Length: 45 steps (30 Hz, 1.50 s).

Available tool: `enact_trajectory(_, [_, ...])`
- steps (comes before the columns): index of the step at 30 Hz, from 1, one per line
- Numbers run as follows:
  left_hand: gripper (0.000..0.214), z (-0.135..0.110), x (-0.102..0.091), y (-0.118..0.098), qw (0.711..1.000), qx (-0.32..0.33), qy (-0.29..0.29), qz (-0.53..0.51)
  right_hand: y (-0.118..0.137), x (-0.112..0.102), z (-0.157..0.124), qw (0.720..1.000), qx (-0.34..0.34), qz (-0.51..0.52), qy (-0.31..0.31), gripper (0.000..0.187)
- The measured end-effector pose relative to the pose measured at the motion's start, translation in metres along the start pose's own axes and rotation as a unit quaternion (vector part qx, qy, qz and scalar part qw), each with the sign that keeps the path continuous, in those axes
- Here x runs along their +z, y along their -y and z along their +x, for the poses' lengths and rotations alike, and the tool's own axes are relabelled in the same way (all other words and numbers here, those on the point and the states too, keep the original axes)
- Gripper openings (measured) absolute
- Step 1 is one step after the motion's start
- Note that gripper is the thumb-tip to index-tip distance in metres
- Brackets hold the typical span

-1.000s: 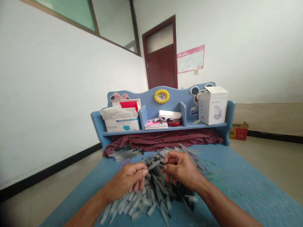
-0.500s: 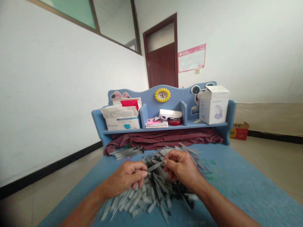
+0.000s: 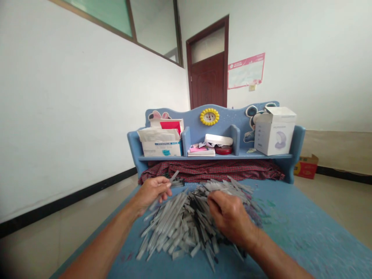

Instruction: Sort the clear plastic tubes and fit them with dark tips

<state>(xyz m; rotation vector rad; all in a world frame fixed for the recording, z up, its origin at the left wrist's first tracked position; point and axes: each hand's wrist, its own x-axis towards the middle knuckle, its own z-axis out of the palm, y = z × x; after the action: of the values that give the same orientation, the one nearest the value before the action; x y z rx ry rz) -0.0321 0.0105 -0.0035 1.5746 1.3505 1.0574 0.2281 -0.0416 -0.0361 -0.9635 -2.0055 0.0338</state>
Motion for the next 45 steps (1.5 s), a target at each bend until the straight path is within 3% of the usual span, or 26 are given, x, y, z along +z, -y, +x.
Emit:
enact_trajectory(4, [0.024, -0.011, 0.018, -0.009, 0.988, -0.009, 0.028, -0.155, 0.005, 0.004, -0.004, 0.995, -0.039, -0.008, 0.088, 0.024])
enact_trajectory(9, [0.019, -0.019, 0.026, -0.017, 0.971, -0.007, 0.035, -0.236, 0.003, 0.001, 0.0, 0.995, 0.023, 0.024, 0.094, 0.022])
enact_trajectory(13, [0.021, -0.019, 0.029, -0.017, 0.97, -0.007, 0.023, -0.243, 0.0, -0.012, 0.01, 0.99, 0.086, 0.031, 0.109, 0.021])
enact_trajectory(16, [0.023, -0.016, 0.03, -0.014, 0.974, 0.009, 0.022, -0.225, -0.005, -0.033, 0.015, 0.97, 0.134, 0.04, 0.198, 0.017])
enact_trajectory(19, [0.022, -0.013, 0.03, -0.011, 0.978, 0.029, 0.02, -0.207, -0.011, -0.051, 0.014, 0.934, 0.187, 0.061, 0.299, 0.014])
enact_trajectory(23, [0.021, -0.011, 0.03, -0.01, 0.983, 0.05, -0.007, -0.176, -0.019, -0.054, 0.004, 0.903, 0.259, 0.082, 0.333, 0.011])
enact_trajectory(30, [0.023, -0.014, 0.033, -0.012, 0.987, 0.055, -0.016, -0.15, -0.03, -0.039, -0.003, 0.899, 0.255, 0.091, 0.345, 0.009])
enact_trajectory(37, [0.023, -0.016, 0.035, -0.014, 0.984, 0.036, 0.005, -0.175, -0.027, -0.043, 0.001, 0.896, 0.276, 0.136, 0.319, 0.01])
enact_trajectory(45, [0.02, -0.025, 0.041, -0.02, 0.965, 0.04, 0.054, -0.254, -0.009, -0.039, 0.006, 0.936, 0.245, 0.163, 0.194, 0.022])
